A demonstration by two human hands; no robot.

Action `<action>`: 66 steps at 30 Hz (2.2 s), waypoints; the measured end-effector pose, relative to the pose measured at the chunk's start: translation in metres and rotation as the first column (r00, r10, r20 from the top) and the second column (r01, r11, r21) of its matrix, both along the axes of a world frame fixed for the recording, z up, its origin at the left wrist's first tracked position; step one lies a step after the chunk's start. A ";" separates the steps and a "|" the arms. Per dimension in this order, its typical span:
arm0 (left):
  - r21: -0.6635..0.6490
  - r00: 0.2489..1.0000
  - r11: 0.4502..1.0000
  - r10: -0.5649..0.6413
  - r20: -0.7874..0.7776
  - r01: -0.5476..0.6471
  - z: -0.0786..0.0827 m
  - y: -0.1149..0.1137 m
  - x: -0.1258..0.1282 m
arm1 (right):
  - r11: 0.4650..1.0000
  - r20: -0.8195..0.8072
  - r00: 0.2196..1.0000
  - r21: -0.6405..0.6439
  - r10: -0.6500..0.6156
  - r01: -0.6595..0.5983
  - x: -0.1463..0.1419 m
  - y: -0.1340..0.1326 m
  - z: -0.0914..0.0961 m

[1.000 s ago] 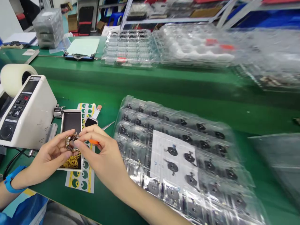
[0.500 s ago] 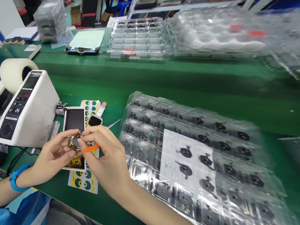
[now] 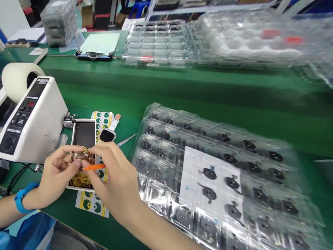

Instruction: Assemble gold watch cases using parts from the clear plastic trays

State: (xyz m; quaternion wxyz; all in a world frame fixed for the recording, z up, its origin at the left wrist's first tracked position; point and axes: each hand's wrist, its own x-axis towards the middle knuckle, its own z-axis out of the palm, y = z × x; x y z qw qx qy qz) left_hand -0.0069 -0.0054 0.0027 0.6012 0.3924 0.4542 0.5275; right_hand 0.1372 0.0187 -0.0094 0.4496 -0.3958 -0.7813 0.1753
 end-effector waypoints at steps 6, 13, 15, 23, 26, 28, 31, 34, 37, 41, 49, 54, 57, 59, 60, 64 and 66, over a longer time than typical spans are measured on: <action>-0.005 0.996 0.999 -0.040 -0.078 0.040 -0.003 0.000 -0.002 | 0.970 -0.030 0.992 -0.209 0.121 -0.124 0.003 0.006 0.007; 0.181 0.867 0.975 -0.024 -0.498 0.131 -0.002 0.007 -0.013 | 0.991 0.136 0.991 0.133 0.009 -0.027 0.004 0.006 0.006; 0.269 0.830 0.958 0.068 -0.553 0.101 0.001 0.008 -0.016 | 0.940 0.174 0.981 0.341 -0.087 0.023 0.005 0.001 0.008; -0.149 0.993 0.982 -0.121 -0.013 0.118 0.003 0.009 -0.012 | 0.696 0.304 0.952 0.691 -0.037 -0.194 0.017 -0.013 0.007; -0.182 0.982 0.969 -0.150 0.113 0.169 0.002 0.005 -0.009 | 0.798 0.287 0.952 0.595 -0.103 -0.093 0.016 -0.007 0.007; -0.192 0.974 0.963 -0.157 0.163 0.187 0.002 0.001 -0.007 | 0.853 0.276 0.956 0.518 -0.101 -0.060 0.014 -0.003 0.007; -0.185 0.973 0.966 -0.151 0.172 0.183 0.000 -0.004 -0.006 | 0.894 0.228 0.973 0.443 -0.045 -0.062 0.010 0.001 0.005; -0.148 0.986 0.977 -0.146 0.079 0.156 -0.003 -0.008 -0.005 | 0.908 0.209 0.978 0.411 -0.012 -0.076 0.009 0.003 0.001; -0.119 0.991 0.984 -0.133 -0.025 0.129 -0.007 -0.009 -0.005 | 0.891 0.237 0.972 0.444 -0.011 -0.098 0.010 0.004 -0.002; -0.163 0.988 0.975 -0.148 0.042 0.153 -0.007 -0.008 -0.004 | 0.857 0.309 0.951 0.490 -0.001 -0.158 0.014 0.004 0.000; -0.086 0.985 0.985 -0.158 -0.075 0.152 -0.014 -0.009 -0.006 | 0.822 0.381 0.922 0.544 -0.065 -0.166 0.010 0.003 0.001; -0.037 0.981 0.986 -0.164 -0.106 0.161 -0.018 -0.010 -0.006 | 0.795 0.360 0.924 0.594 -0.128 -0.122 0.008 -0.001 -0.002; -0.047 0.982 0.988 -0.153 -0.109 0.149 -0.017 -0.010 -0.006 | 0.804 0.373 0.918 0.582 -0.131 -0.122 0.007 -0.002 -0.004; -0.077 0.987 0.986 -0.150 -0.064 0.145 -0.017 -0.008 -0.006 | 0.811 0.372 0.918 0.574 -0.135 -0.113 0.006 -0.001 -0.005; -0.103 0.988 0.983 -0.153 -0.023 0.150 -0.016 -0.007 -0.006 | 0.818 0.361 0.923 0.566 -0.132 -0.104 0.005 -0.001 -0.006; -0.187 0.982 0.968 -0.146 0.122 0.167 -0.012 0.002 -0.006 | 0.916 0.296 0.952 0.398 -0.080 -0.046 0.006 -0.004 -0.004; -0.209 0.983 0.965 -0.132 0.130 0.158 -0.009 0.006 -0.008 | 0.964 0.224 0.974 0.264 -0.034 -0.027 0.009 -0.005 0.002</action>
